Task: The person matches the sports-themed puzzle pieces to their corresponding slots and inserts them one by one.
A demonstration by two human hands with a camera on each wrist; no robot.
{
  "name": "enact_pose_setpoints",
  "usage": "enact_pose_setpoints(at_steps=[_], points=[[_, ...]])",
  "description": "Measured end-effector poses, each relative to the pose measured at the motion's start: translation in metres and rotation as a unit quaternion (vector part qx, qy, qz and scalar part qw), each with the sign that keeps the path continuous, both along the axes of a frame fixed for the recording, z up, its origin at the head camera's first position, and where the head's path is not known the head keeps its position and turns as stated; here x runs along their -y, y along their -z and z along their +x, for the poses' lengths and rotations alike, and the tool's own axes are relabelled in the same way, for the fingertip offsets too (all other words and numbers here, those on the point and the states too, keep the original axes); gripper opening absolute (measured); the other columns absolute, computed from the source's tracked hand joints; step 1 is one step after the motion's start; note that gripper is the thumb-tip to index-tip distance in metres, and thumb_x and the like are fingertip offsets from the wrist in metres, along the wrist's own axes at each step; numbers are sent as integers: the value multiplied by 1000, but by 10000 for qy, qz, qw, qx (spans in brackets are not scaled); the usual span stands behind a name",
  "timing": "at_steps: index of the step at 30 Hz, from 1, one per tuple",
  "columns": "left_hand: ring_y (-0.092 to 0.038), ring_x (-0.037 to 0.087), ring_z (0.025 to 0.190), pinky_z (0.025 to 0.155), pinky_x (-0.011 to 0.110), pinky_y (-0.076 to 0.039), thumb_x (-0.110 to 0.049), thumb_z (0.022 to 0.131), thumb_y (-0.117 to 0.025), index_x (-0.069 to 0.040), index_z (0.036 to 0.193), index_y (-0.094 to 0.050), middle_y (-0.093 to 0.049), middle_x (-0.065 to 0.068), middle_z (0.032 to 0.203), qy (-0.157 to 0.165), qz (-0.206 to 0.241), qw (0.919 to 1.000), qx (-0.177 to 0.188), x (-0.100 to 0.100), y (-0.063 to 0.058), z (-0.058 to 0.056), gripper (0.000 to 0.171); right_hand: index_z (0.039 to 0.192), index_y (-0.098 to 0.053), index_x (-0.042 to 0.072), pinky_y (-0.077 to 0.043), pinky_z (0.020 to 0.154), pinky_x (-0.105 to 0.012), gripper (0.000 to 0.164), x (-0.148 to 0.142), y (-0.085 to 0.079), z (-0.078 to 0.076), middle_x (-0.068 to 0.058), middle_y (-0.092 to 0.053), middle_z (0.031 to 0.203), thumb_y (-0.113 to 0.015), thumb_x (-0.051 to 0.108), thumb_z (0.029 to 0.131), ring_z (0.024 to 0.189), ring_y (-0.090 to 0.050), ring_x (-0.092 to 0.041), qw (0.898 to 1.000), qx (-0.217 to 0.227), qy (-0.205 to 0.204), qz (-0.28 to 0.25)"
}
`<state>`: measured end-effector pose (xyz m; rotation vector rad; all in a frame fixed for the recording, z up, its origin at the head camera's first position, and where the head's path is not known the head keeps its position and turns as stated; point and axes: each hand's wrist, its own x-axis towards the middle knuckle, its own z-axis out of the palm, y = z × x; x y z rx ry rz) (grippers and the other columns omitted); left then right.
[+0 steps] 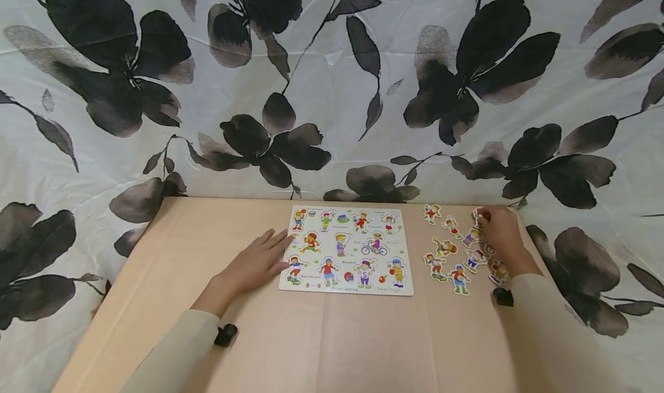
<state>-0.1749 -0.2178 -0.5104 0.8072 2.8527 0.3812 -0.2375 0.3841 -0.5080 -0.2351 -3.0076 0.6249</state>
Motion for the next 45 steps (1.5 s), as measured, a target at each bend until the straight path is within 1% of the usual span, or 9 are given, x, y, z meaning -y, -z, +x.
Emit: enact_pose_setpoints(at_steps=[4, 7, 12, 17, 20, 23, 27, 36, 45], points=[[-22, 43, 157, 127, 58, -26, -48, 105, -56, -15, 163, -33, -28, 7, 171, -6, -28, 10000, 6, 0, 1, -1, 71, 123, -63, -9, -53, 85, -57, 25, 6, -7, 3, -28, -59, 110, -57, 6, 104, 97, -53, -39, 9999, -103, -99, -13], [-23, 43, 157, 126, 59, -26, -48, 104, -57, -15, 163, -34, -28, 7, 171, -8, -28, 10000, 2, -1, 1, -1, 71, 120, -65, -9, -52, 79, -53, 24, 15, -13, 6, -26, -61, 104, -61, 6, 102, 93, -55, -37, 9989, -352, -322, 21], [-24, 44, 157, 126, 59, -27, -47, 104, -58, -15, 163, -34, -29, 7, 170, -18, 3, 10000, 27, -2, -1, -1, 71, 118, -68, -7, -52, 76, -48, 22, 34, -23, 10, -24, -64, 101, -64, 6, 101, 90, -59, -34, 9958, -649, -642, 23], [-23, 43, 157, 126, 59, -27, -47, 104, -58, -16, 163, -34, -29, 7, 171, -28, -6, 10000, 48, -1, 0, -2, 71, 119, -69, -5, -53, 75, -45, 22, 56, -30, 11, -22, -64, 102, -66, 7, 101, 89, -59, -32, 9934, -713, -893, -2], [-23, 43, 157, 126, 59, -27, -47, 104, -58, -16, 163, -34, -28, 7, 171, -29, -25, 10000, 30, -2, 1, -3, 71, 119, -69, -5, -54, 76, -45, 22, 70, -33, 9, -21, -64, 102, -66, 7, 100, 89, -59, -31, 9914, -766, -1065, 12], [-23, 43, 157, 126, 59, -28, -46, 104, -58, -15, 163, -35, -29, 8, 170, -33, -16, 10000, 7, -2, 1, -3, 71, 118, -69, -4, -54, 75, -45, 22, 85, -34, 6, -21, -63, 103, -66, 9, 101, 89, -58, -31, 9902, -686, -1218, 16], [-24, 44, 156, 125, 59, -28, -46, 104, -59, -15, 162, -35, -30, 9, 170, -23, -9, 10000, 15, -2, 1, -2, 71, 118, -69, -2, -55, 75, -42, 23, 112, -36, 3, -19, -62, 105, -66, 13, 102, 89, -57, -30, 9891, -440, -1402, -72], [-25, 44, 156, 126, 59, -28, -47, 104, -58, -14, 162, -36, -31, 9, 170, 6, -24, 10000, -51, -3, 0, -4, 70, 118, -72, 1, -56, 76, -39, 22, 181, -44, -6, -16, -65, 106, -69, 14, 100, 89, -60, -26, 9786, -479, -1966, -373], [-25, 44, 156, 125, 59, -28, -47, 104, -57, -15, 162, -35, -30, 8, 170, -19, 14, 10000, -24, -3, 0, -4, 70, 118, -73, 7, -59, 80, -34, 22, 245, -40, -14, -9, -66, 109, -69, 20, 101, 91, -60, -20, 9698, -497, -2320, -560]])
